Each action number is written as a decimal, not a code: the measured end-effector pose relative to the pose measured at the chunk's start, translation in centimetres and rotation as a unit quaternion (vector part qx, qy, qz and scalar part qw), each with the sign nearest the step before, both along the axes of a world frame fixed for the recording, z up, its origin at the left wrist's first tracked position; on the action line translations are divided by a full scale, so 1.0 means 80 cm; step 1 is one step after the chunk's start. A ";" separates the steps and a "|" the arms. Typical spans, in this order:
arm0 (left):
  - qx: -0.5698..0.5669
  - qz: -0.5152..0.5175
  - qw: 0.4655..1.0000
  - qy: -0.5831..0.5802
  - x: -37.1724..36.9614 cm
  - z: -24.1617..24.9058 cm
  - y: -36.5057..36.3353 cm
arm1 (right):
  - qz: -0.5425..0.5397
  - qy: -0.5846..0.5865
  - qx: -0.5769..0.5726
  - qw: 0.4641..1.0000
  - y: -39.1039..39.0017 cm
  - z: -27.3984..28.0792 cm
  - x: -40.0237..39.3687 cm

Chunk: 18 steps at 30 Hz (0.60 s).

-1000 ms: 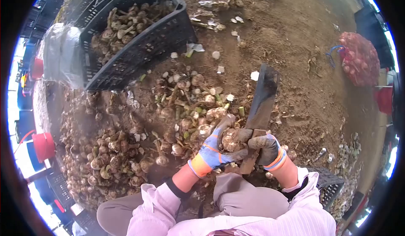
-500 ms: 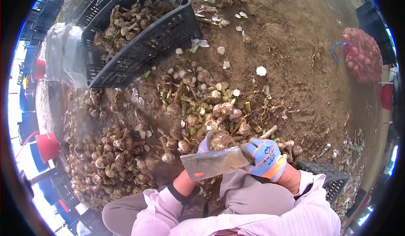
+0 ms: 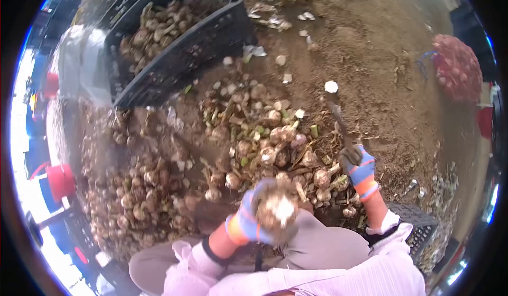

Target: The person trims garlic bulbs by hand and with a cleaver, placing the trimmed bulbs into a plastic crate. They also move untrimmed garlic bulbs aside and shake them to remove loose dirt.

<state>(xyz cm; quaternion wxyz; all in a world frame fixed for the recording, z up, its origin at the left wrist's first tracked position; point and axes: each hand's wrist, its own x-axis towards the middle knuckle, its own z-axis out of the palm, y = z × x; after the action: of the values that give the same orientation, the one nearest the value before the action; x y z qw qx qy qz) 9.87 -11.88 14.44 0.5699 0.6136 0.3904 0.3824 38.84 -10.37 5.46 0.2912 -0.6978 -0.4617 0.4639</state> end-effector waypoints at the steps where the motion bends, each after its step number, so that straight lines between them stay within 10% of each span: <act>1: -0.119 0.071 0.985 -0.102 0.009 0.000 -0.004 | 0.003 0.003 -0.013 1.000 -0.011 0.018 -0.014; 4: 0.021 0.058 0.997 0.043 0.027 -0.035 0.008 | -0.034 0.418 -0.120 0.900 0.003 0.089 -0.077; 7: 0.127 0.038 0.922 0.364 0.027 -0.016 0.017 | 0.074 0.373 -0.136 0.915 0.014 0.105 -0.096; 9: -0.069 -0.024 0.941 0.330 0.026 0.011 0.022 | 0.105 0.269 0.004 0.957 0.000 0.073 -0.103; 11: -0.031 0.002 0.982 0.188 0.013 -0.030 0.012 | 0.001 0.466 -0.043 0.884 -0.001 0.095 -0.113; 13: -0.024 -0.047 0.995 0.088 0.008 -0.032 0.018 | 0.218 0.268 0.074 0.935 0.003 0.091 -0.092; 18: 0.279 -0.195 0.874 0.347 0.009 -0.014 0.013 | 0.348 -0.069 -0.074 0.932 0.034 0.133 -0.051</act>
<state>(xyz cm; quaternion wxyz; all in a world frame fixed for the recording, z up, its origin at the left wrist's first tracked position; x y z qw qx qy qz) 10.61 -10.86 13.35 0.2660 0.9041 0.3126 0.1192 34.78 -7.65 16.07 0.0266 -0.5430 -0.6587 0.5201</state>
